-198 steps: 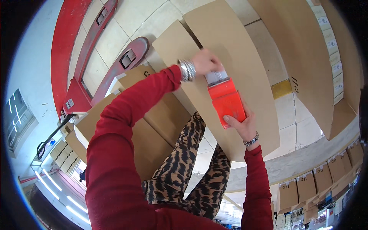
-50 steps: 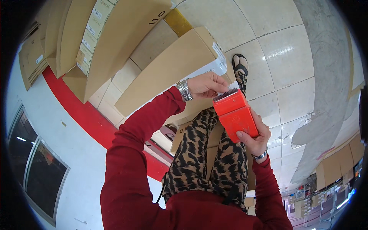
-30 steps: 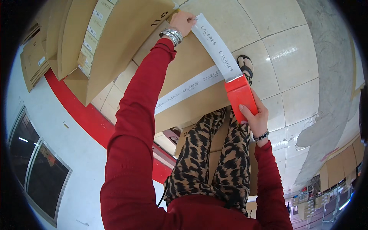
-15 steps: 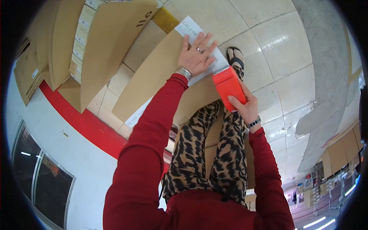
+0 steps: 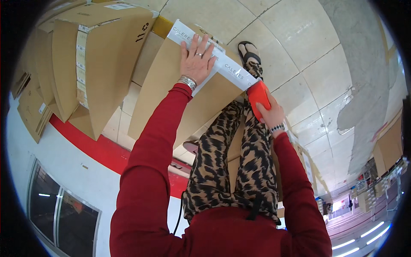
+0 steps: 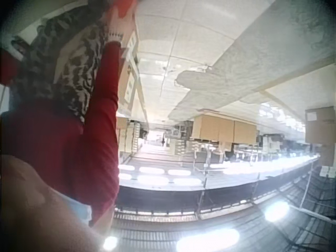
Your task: The person uses a handheld tape dispenser to seal multiple cardboard boxes in a warehouse. They apply tape across the top seams, fold the flaps, and move between boxes on the floor and a pallet jack.
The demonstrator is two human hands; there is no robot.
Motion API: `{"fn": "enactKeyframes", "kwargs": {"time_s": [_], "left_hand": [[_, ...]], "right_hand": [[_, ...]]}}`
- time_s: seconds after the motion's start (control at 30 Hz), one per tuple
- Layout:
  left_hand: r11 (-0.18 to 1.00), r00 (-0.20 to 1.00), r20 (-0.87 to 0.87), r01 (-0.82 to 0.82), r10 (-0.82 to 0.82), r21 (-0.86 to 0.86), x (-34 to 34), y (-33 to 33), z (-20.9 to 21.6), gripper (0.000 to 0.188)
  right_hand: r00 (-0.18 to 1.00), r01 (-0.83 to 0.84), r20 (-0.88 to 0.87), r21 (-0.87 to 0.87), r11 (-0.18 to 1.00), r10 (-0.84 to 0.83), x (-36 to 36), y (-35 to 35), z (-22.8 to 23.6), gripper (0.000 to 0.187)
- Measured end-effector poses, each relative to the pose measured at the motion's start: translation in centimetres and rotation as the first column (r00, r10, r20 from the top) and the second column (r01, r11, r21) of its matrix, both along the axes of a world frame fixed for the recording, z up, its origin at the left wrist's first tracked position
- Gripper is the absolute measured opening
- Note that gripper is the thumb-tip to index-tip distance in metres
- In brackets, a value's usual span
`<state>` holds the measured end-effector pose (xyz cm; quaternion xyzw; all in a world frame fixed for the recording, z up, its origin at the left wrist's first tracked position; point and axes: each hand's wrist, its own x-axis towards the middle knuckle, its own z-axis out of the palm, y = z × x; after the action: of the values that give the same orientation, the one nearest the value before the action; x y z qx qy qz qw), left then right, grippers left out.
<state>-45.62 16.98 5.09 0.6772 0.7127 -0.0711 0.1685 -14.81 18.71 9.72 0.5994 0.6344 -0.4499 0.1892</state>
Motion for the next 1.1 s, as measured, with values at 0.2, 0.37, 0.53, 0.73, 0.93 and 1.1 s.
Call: {"fn": "enactKeyframes", "kwargs": {"time_s": [0.2,0.37,0.53,0.73,0.93,1.1], "left_hand": [[0.975,0.978,0.139,0.175,-0.156,-0.135,7.4,-1.0,1.7,0.051],[0.875,0.970,0.098,0.244,-0.223,-0.419,11.5,1.0,1.9,0.044],[0.836,0.965,0.004,-0.224,0.261,-0.501,13.2,2.0,0.7,0.045],[0.871,0.854,-0.311,-0.474,0.418,-0.132,1.7,2.3,0.4,0.086],[0.491,0.556,-0.211,-0.821,0.804,-0.292,-11.1,1.4,0.9,0.046],[0.603,0.679,-0.139,-0.714,0.721,-0.356,-11.1,-0.1,2.2,0.031]], "right_hand": [[0.916,-0.239,0.301,-0.121,0.964,0.265,-7.3,0.7,-2.4,0.060],[0.886,-0.272,0.354,-0.130,0.954,0.301,-4.5,1.9,-2.8,0.062],[0.902,-0.250,0.344,-0.074,0.965,0.260,1.0,4.0,-1.1,0.065],[0.901,-0.253,0.339,-0.093,0.963,0.270,3.8,6.9,0.7,0.068],[0.896,-0.301,0.303,-0.122,0.946,0.324,1.2,8.1,0.1,0.071],[0.908,-0.381,0.163,-0.068,0.922,0.387,-2.5,9.0,0.6,0.071]]}}
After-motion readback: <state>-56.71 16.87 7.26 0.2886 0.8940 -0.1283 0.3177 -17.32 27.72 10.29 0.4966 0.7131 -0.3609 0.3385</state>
